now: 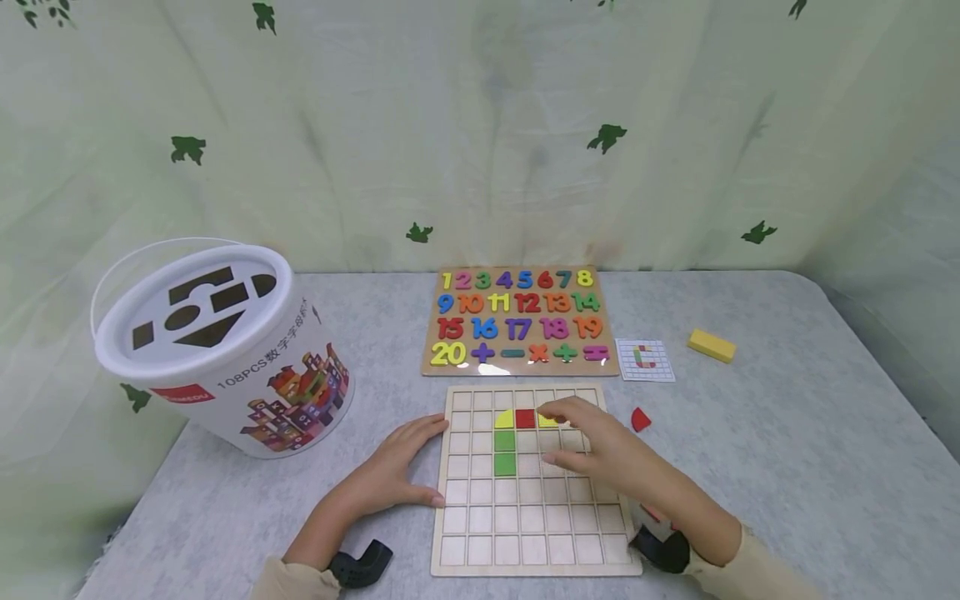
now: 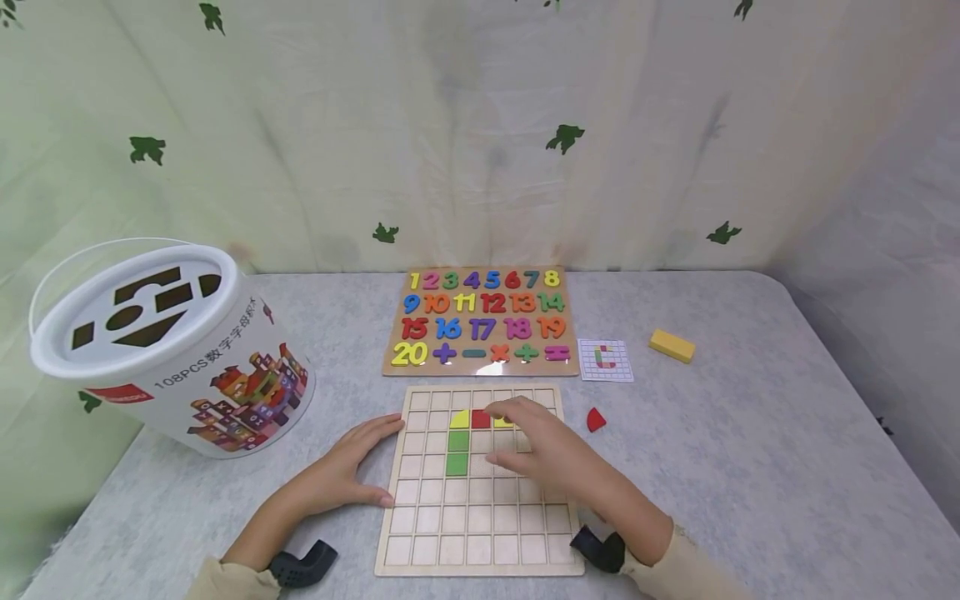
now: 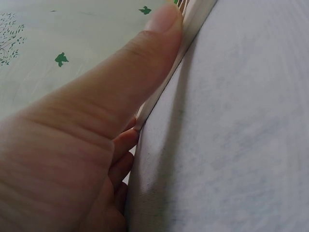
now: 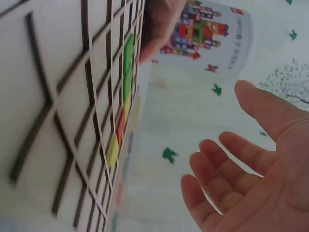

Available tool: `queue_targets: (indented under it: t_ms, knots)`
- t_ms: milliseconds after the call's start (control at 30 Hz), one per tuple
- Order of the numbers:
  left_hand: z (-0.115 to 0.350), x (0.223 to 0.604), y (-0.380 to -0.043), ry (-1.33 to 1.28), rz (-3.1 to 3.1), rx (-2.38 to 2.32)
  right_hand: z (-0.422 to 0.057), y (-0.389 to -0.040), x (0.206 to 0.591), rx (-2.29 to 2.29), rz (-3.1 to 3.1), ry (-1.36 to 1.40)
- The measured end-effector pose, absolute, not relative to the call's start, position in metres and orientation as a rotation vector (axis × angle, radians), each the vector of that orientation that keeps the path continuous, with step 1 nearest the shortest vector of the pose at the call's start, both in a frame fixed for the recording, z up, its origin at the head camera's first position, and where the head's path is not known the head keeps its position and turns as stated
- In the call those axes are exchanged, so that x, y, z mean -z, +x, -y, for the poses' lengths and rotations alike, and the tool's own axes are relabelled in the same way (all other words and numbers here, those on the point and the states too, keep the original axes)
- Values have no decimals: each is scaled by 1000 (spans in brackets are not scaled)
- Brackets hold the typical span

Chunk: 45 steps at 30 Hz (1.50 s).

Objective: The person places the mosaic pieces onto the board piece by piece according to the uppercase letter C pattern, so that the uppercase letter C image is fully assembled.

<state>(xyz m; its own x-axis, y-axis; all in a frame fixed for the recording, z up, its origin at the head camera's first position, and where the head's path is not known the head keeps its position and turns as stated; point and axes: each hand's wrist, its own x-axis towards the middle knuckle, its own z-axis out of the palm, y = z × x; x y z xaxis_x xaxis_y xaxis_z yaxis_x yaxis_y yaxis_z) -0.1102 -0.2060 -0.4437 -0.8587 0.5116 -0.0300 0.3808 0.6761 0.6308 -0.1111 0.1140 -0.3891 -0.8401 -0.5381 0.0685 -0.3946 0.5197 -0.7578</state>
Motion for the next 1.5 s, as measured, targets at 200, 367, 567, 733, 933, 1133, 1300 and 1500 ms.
queue_targets:
  t_ms: [200, 367, 567, 733, 933, 1133, 1300, 1500]
  knots:
    - [206, 444, -110, 721, -2682, -941, -151, -109, 394, 1185, -2850, -820]
    - [206, 444, -110, 719, -2682, -938, -178, -110, 411, 1133, -2936, -641]
    - [206, 444, -110, 728, -2689, -939, -198, -116, 433, 1107, -2980, -501]
    - [205, 444, -110, 716, -2691, -934, -204, -121, 442, 1056, -2986, -344]
    - [205, 442, -110, 679, -2688, -922, -201, -124, 445, 1000, -3018, -269]
    - [205, 441, -109, 678, -2688, -919, -200, -126, 446, 996, -3011, -226]
    - [205, 441, -109, 689, -2682, -921, -195, -120, 436, 1068, -2990, -237]
    - [205, 441, -109, 695, -2680, -931, -179, -108, 414, 1171, -2977, -411]
